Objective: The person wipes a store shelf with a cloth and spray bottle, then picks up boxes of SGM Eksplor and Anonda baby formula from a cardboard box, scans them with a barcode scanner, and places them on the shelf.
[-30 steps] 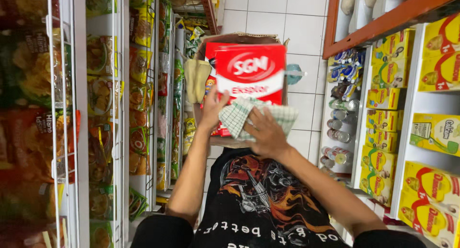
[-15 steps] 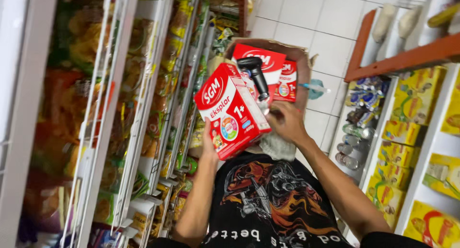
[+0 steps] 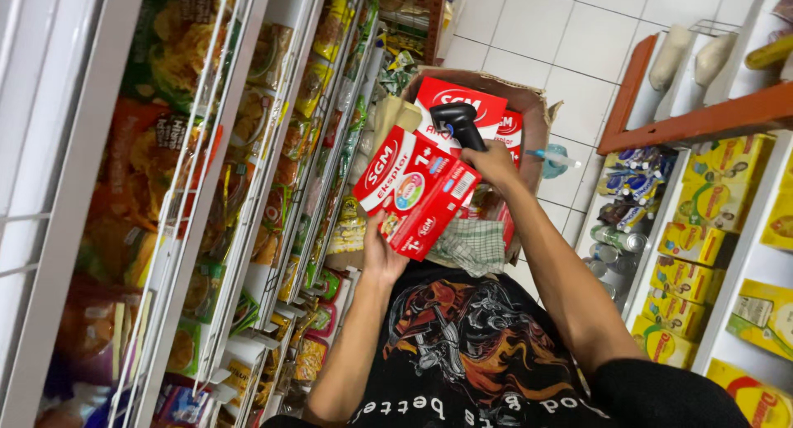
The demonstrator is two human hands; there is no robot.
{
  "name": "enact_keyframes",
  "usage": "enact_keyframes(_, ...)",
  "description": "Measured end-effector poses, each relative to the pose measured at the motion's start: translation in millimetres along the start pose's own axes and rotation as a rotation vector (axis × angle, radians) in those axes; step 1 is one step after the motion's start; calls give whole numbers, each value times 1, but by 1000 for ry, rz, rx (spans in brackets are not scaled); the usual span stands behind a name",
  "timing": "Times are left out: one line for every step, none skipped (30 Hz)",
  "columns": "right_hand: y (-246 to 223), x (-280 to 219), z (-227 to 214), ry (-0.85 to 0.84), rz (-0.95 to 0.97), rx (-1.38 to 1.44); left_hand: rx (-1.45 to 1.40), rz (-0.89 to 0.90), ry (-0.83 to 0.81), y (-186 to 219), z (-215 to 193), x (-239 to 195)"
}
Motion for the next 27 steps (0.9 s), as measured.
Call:
enact_keyframes(-2, -13, -5, -2, -2, 122, -18, 0, -11, 2, 5, 1)
enact_keyframes(-8, -30, -16, 58, -24, 67, -7, -4, -26, 3, 11, 1)
enact_keyframes(-13, -51, -27, 118, -44, 11, 5, -9, -41, 5, 16, 1)
enact_keyframes(-21, -72, -39, 179, -68, -44, 18, -13, -60, 7, 24, 3)
enact_keyframes(-41, -92, -41, 139, -231, 41, 46, 1, -79, 10, 32, 6)
enact_keyframes(-60, -115, -44, 94, -393, 124, 73, 16, -96, 11, 40, 8)
enact_keyframes(-77, -136, -47, 47, -555, 205, 99, 30, -114, 12, 48, 10)
enact_keyframes(-77, -143, -48, -20, -511, 325, 82, 8, -115, 10, 53, 12)
enact_keyframes(-76, -148, -49, -87, -466, 444, 66, -14, -116, 8, 59, 15)
enact_keyframes(-75, -152, -47, -161, -420, 562, 47, -31, -115, 5, 63, 17)
enact_keyframes(-75, -155, -50, -147, -422, 606, 56, -38, -118, 1, 68, 20)
enact_keyframes(-73, -157, -49, -136, -423, 651, 66, -43, -120, -1, 71, 22)
enact_keyframes(-71, -160, -50, -125, -425, 696, 75, -48, -122, -4, 74, 25)
enact_keyframes(-70, -165, -55, -78, -456, 611, 67, -61, -124, -7, 76, 28)
enact_keyframes(-70, -171, -59, -32, -486, 525, 58, -73, -126, -11, 77, 30)
enact_keyframes(-71, -178, -66, 13, -517, 438, 49, -83, -130, -14, 79, 34)
enact_keyframes(-72, -186, -69, -2, -532, 425, 30, -100, -137, -18, 81, 38)
enact_keyframes(-73, -197, -71, -19, -545, 415, 12, -115, -141, -22, 81, 39)
enact_keyframes(-76, -206, -73, -36, -558, 404, -6, -130, -145, -24, 81, 40)
enact_keyframes(-77, -213, -79, 22, -525, 278, 24, -125, -157, -27, 82, 42)
enact_keyframes(-78, -220, -84, 80, -490, 152, 54, -120, -169, -30, 83, 44)
enact_keyframes(-82, -227, -88, 138, -456, 29, 88, -114, -182, -32, 84, 46)
enact_keyframes(-92, -236, -93, 188, -491, -71, 103, -107, -176, -34, 84, 48)
enact_keyframes(-102, -246, -97, 239, -521, -171, 118, -102, -169, -36, 84, 49)
enact_keyframes(-111, -255, -101, 290, -550, -272, 133, -97, -161, -39, 83, 50)
enact_keyframes(-115, -258, -105, 291, -541, -262, 117, -116, -181, -44, 87, 52)
enact_keyframes(-119, -260, -108, 291, -531, -252, 101, -135, -200, -48, 91, 54)
Point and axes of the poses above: each hand's wrist, its own x-axis towards the middle knuckle, its own z-axis out of the palm, y = z × x, the point moved 10 cm from there along x, towards the middle knuckle, and after that the axes turned 4 degrees about -y, right-handed, at the moved point
